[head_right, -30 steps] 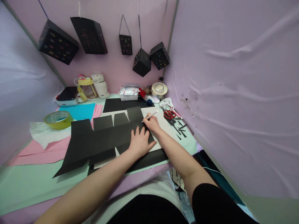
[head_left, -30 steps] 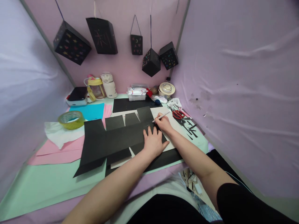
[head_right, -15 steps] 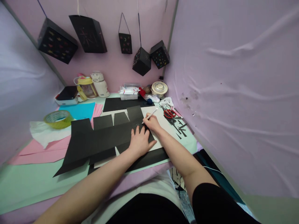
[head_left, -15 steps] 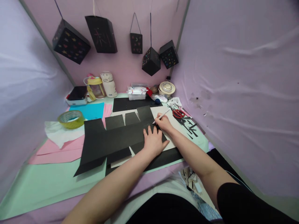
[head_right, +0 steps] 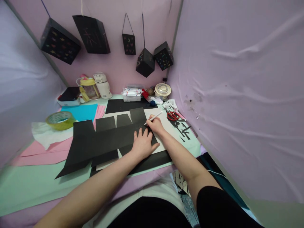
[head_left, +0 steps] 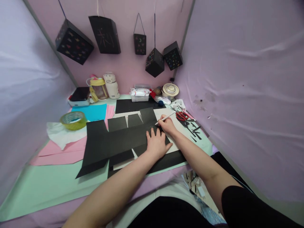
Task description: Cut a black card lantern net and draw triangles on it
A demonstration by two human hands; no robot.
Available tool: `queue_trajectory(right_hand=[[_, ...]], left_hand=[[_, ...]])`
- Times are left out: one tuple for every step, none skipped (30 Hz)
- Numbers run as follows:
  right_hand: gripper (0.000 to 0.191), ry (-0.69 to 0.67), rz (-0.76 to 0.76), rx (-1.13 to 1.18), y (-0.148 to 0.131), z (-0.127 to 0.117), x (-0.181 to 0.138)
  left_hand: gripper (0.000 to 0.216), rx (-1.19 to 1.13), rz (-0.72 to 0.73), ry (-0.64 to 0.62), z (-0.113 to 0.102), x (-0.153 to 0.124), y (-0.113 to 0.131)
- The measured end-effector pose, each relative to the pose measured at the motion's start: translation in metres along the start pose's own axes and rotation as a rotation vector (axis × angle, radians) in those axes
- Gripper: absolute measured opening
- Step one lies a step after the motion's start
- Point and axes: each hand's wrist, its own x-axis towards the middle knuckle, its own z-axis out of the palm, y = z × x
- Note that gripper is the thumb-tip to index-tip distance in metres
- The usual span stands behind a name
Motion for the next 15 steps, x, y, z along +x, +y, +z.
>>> queue_trajectory(right_hand=[[0.009, -0.001, 0.0, -0.002, 0.0006, 0.0002, 0.0002], [0.009, -0.003, -0.001, -0.005, 0.0011, 0.0003, 0.0003], [0.009, -0.005, -0.002, -0.007, 0.0016, 0.0005, 0.0005], [0.009, -0.008, -0.002, -0.01, 0.002, 0.0006, 0.0006], [0.01, -0.01, -0.002, -0.011, 0.0023, 0.0008, 0.0007], [0.01, -0.012, -0.002, -0.013, 0.0025, 0.0009, 0.0008], [0.01, -0.014, -0.002, -0.015, 0.0026, 0.001, 0.0008], [0.01, -0.016, -0.002, -0.017, 0.0026, 0.001, 0.0007], [0.01, -0.018, -0.002, -0.019, 0.0026, 0.001, 0.0007], [0.01, -0.02, -0.003, -0.021, 0.0025, 0.001, 0.0006], [0.01, -0.022, -0.005, -0.023, 0.0023, 0.0009, 0.0005], [0.011, -0.025, -0.007, -0.026, 0.002, 0.0008, 0.0005], [0.011, -0.028, -0.009, -0.029, 0.0017, 0.0007, 0.0004], [0.011, -0.031, -0.013, -0.032, 0.0014, 0.0005, 0.0004], [0.012, -0.035, -0.018, -0.035, 0.001, 0.0004, 0.0004]], left_hand=[[0.071, -0.002, -0.001, -0.001, -0.0003, -0.0002, 0.0001], [0.07, -0.004, -0.002, -0.003, -0.0004, -0.0004, 0.0001], [0.07, -0.006, -0.002, -0.005, -0.0004, -0.0006, 0.0], [0.07, -0.008, -0.002, -0.005, -0.0003, -0.0007, 0.0], [0.07, -0.009, -0.001, -0.005, -0.0001, -0.0008, -0.0002], [0.071, -0.011, 0.001, -0.005, 0.0002, -0.0008, -0.0003], [0.071, -0.013, 0.002, -0.004, 0.0004, -0.0008, -0.0004], [0.071, -0.015, 0.003, -0.003, 0.0006, -0.0008, -0.0005], [0.07, -0.017, 0.002, -0.003, 0.0007, -0.0008, -0.0004], [0.07, -0.018, 0.003, -0.004, 0.0007, -0.0008, -0.0003], [0.07, -0.018, 0.003, -0.004, 0.0007, -0.0008, -0.0001], [0.07, -0.018, 0.002, -0.002, 0.0008, -0.0008, 0.0001], [0.07, -0.017, 0.003, 0.0, 0.0009, -0.0008, 0.0003], [0.07, -0.017, 0.005, 0.004, 0.0011, -0.0008, 0.0004], [0.07, -0.016, 0.006, 0.007, 0.0013, -0.0008, 0.0005]])
